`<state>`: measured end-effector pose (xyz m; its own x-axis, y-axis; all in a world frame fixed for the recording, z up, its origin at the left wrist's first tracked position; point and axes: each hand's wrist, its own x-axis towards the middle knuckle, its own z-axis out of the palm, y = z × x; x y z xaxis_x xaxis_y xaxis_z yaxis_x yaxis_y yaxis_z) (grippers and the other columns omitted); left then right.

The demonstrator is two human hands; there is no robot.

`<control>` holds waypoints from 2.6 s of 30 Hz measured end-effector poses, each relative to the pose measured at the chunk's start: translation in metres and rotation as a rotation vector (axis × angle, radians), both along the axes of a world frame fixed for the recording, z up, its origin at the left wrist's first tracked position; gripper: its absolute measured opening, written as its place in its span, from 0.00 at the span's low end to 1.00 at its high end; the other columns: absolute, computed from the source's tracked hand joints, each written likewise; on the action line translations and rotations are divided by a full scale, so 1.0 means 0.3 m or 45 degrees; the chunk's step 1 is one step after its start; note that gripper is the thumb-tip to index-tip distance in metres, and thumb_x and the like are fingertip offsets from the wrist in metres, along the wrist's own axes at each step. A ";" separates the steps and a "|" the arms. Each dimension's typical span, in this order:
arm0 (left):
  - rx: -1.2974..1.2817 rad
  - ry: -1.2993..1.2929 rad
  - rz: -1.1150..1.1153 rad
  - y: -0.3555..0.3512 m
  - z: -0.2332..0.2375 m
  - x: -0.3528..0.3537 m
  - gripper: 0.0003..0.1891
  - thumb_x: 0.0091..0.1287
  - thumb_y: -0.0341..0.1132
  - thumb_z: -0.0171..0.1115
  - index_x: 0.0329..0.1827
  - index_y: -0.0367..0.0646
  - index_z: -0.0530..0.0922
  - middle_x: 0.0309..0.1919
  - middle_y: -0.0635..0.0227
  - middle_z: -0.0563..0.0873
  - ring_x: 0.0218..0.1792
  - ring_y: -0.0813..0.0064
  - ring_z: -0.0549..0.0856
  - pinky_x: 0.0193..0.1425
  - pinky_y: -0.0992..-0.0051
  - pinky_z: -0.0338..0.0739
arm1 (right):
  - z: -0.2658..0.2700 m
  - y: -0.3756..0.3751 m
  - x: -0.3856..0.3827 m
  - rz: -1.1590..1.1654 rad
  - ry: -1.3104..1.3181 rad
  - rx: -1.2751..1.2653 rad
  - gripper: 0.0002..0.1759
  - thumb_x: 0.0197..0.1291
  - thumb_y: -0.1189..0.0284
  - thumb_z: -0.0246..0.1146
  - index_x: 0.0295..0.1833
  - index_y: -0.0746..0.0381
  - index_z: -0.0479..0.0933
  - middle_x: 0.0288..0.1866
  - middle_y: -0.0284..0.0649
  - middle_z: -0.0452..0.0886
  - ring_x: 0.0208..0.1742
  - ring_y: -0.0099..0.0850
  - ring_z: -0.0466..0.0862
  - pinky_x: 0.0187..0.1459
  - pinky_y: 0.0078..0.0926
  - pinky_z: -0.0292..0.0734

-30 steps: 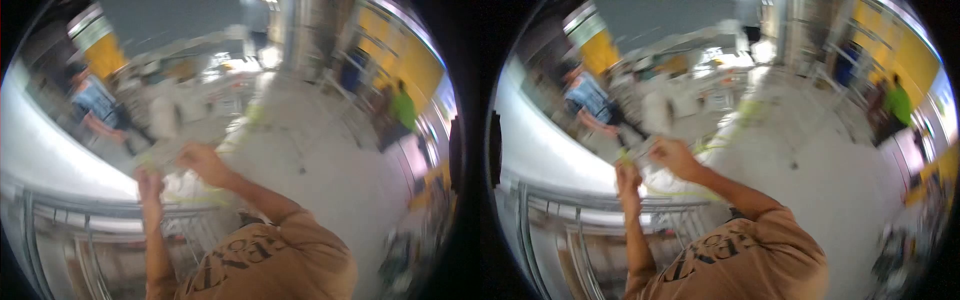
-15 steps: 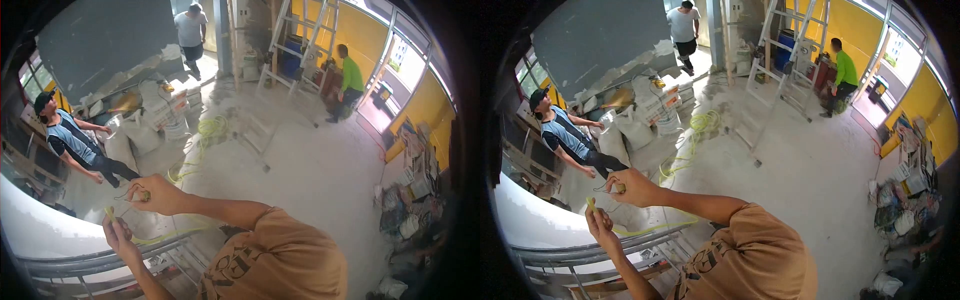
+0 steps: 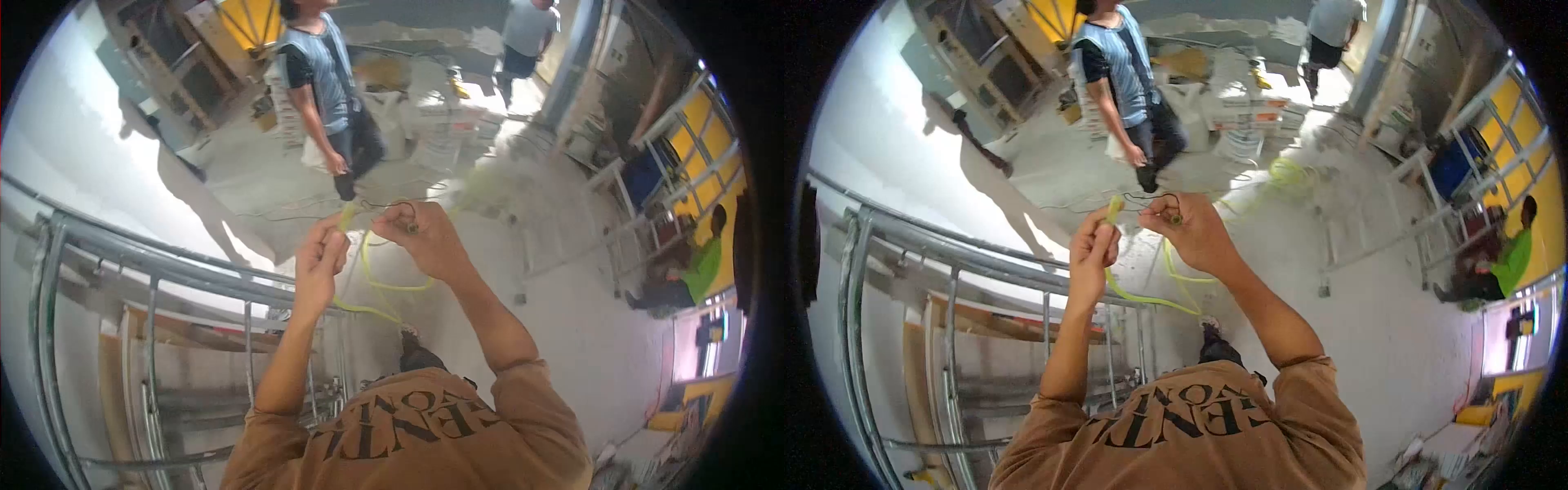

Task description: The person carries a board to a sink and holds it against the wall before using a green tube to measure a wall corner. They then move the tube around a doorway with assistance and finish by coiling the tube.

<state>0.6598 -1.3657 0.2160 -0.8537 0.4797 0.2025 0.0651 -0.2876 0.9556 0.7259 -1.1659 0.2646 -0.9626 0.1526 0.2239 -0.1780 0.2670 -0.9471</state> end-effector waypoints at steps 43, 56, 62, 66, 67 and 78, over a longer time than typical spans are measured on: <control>-0.561 0.723 0.363 -0.160 0.171 0.155 0.17 0.74 0.26 0.64 0.64 0.40 0.86 0.32 0.66 0.80 0.32 0.78 0.75 0.38 0.74 0.71 | 0.204 -0.025 -0.047 0.727 -0.258 0.286 0.15 0.62 0.63 0.74 0.41 0.64 0.83 0.29 0.30 0.80 0.32 0.19 0.76 0.35 0.23 0.69; -0.767 1.178 0.641 -0.182 0.141 0.118 0.22 0.67 0.27 0.69 0.65 0.51 0.86 0.28 0.64 0.80 0.24 0.63 0.79 0.29 0.65 0.74 | 0.127 -0.070 -0.057 0.597 -0.132 0.155 0.21 0.64 0.66 0.75 0.37 0.60 0.67 0.34 0.28 0.68 0.38 0.20 0.70 0.41 0.25 0.68; -0.888 1.315 0.668 -0.178 0.125 0.136 0.24 0.65 0.27 0.70 0.65 0.49 0.86 0.28 0.64 0.79 0.24 0.65 0.79 0.28 0.68 0.75 | 0.128 -0.082 -0.069 0.606 -0.103 0.135 0.19 0.66 0.67 0.74 0.38 0.61 0.68 0.32 0.28 0.66 0.33 0.19 0.66 0.35 0.23 0.64; -0.779 1.189 0.704 -0.160 0.108 0.145 0.22 0.67 0.27 0.68 0.65 0.47 0.85 0.28 0.62 0.79 0.25 0.62 0.80 0.30 0.67 0.77 | 0.118 -0.096 -0.073 0.594 -0.044 0.190 0.17 0.67 0.67 0.73 0.40 0.62 0.70 0.33 0.29 0.68 0.34 0.19 0.67 0.37 0.23 0.66; -0.686 1.100 0.730 -0.154 0.103 0.149 0.22 0.68 0.27 0.68 0.66 0.46 0.85 0.29 0.60 0.80 0.27 0.60 0.81 0.32 0.66 0.77 | 0.097 -0.102 -0.078 0.529 0.053 0.328 0.15 0.70 0.67 0.70 0.44 0.62 0.70 0.36 0.30 0.70 0.36 0.20 0.68 0.39 0.23 0.68; -0.185 0.282 1.386 -0.394 -0.014 0.257 0.25 0.78 0.28 0.60 0.77 0.40 0.74 0.50 0.66 0.86 0.48 0.76 0.83 0.55 0.74 0.78 | 0.031 -0.723 -0.176 1.008 0.433 -0.061 0.22 0.85 0.62 0.45 0.72 0.64 0.71 0.59 0.46 0.71 0.62 0.37 0.74 0.70 0.35 0.67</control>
